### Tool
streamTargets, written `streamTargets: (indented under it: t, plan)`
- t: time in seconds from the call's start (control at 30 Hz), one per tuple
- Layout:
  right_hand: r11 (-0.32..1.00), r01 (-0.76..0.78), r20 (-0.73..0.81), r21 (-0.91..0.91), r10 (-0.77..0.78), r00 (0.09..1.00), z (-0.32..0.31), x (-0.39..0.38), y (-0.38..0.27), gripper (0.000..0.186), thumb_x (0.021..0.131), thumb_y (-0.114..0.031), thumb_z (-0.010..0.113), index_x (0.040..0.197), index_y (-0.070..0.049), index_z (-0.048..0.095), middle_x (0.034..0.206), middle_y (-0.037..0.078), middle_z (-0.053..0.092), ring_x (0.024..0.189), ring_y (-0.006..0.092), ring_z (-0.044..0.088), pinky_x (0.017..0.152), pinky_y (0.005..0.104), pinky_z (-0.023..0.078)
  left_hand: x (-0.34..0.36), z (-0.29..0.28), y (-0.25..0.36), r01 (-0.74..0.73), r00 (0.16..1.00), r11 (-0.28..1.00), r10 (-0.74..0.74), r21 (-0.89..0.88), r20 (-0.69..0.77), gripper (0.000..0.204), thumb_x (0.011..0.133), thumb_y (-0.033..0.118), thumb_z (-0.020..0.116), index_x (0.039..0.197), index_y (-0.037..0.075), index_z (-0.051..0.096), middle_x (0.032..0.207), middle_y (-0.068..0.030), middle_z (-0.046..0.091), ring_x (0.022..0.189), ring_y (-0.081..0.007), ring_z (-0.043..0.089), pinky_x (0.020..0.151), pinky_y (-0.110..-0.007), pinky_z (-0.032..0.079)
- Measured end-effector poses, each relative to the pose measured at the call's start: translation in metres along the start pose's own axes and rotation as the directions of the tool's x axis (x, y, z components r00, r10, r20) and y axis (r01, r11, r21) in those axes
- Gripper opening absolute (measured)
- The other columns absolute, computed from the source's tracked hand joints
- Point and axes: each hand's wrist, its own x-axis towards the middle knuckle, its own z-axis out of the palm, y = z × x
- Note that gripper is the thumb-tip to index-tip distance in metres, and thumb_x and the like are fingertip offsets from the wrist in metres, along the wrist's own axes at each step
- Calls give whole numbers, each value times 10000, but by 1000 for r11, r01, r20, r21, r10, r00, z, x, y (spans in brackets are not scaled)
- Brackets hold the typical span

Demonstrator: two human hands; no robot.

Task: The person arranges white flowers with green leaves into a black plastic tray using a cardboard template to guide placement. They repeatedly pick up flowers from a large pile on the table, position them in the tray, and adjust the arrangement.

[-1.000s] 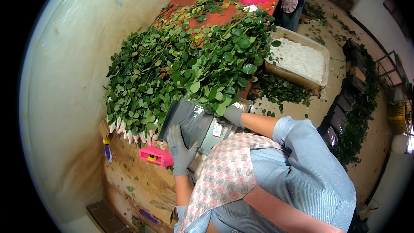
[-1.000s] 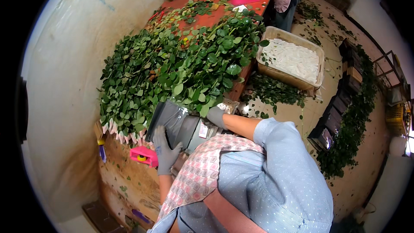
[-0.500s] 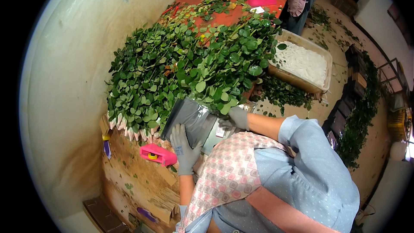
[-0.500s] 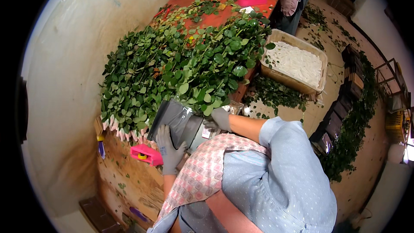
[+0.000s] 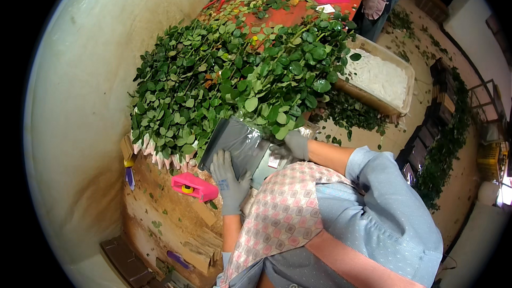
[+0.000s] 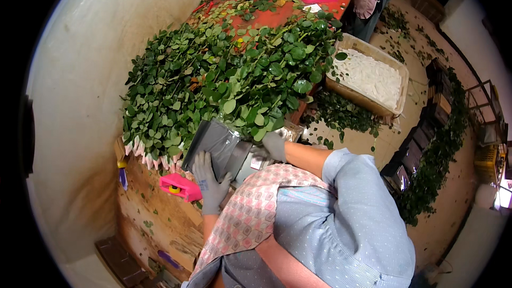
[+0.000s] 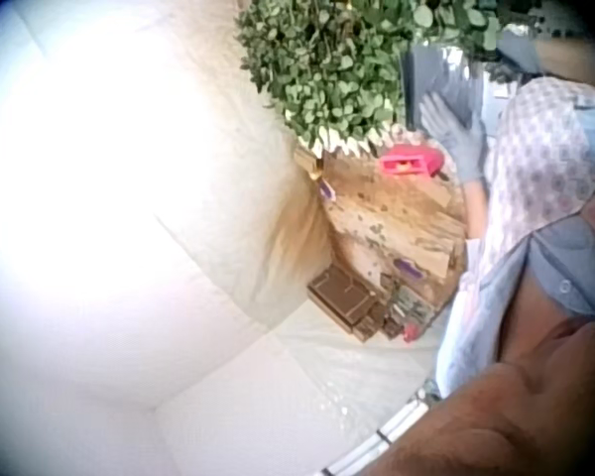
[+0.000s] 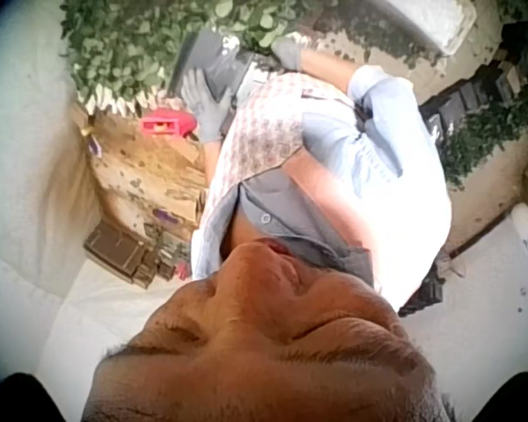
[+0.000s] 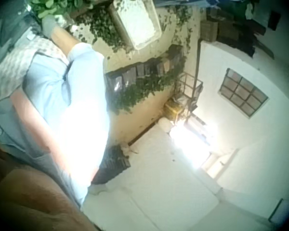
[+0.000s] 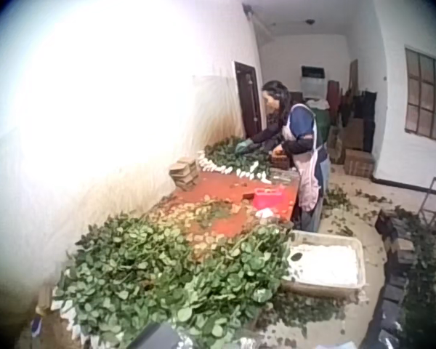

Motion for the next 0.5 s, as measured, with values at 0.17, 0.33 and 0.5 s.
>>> streamTargets:
  t: [0.17,0.33,0.5]
  plan:
    - [998,48,264,-32,-38,964,-17,1,-4,189,918,-206,653,1035,-64,611,907,41,600,837,220,682,759,447,591,-3,-14,-3,20,1000,994,-21,-106,-2,904,740,282,776,1494,-11,371,1550,-231,369,1459,-435,293,1202,-542,213]
    - [988,145,265,-57,-125,956,-25,31,-4,464,878,-426,782,1157,-84,639,1069,33,665,918,159,631,811,371,558,-18,-23,1,159,972,972,-185,-174,-145,871,790,262,770,1492,-38,350,1541,-258,363,1450,-444,299,1193,-529,245]
    - [984,154,264,91,-173,949,-3,73,12,406,951,-261,718,1276,-51,595,1220,69,630,1066,218,605,994,395,500,-55,-8,-19,404,837,857,-487,-321,-249,821,915,266,704,1525,-67,268,1558,-286,316,1456,-427,290,1195,-499,244]
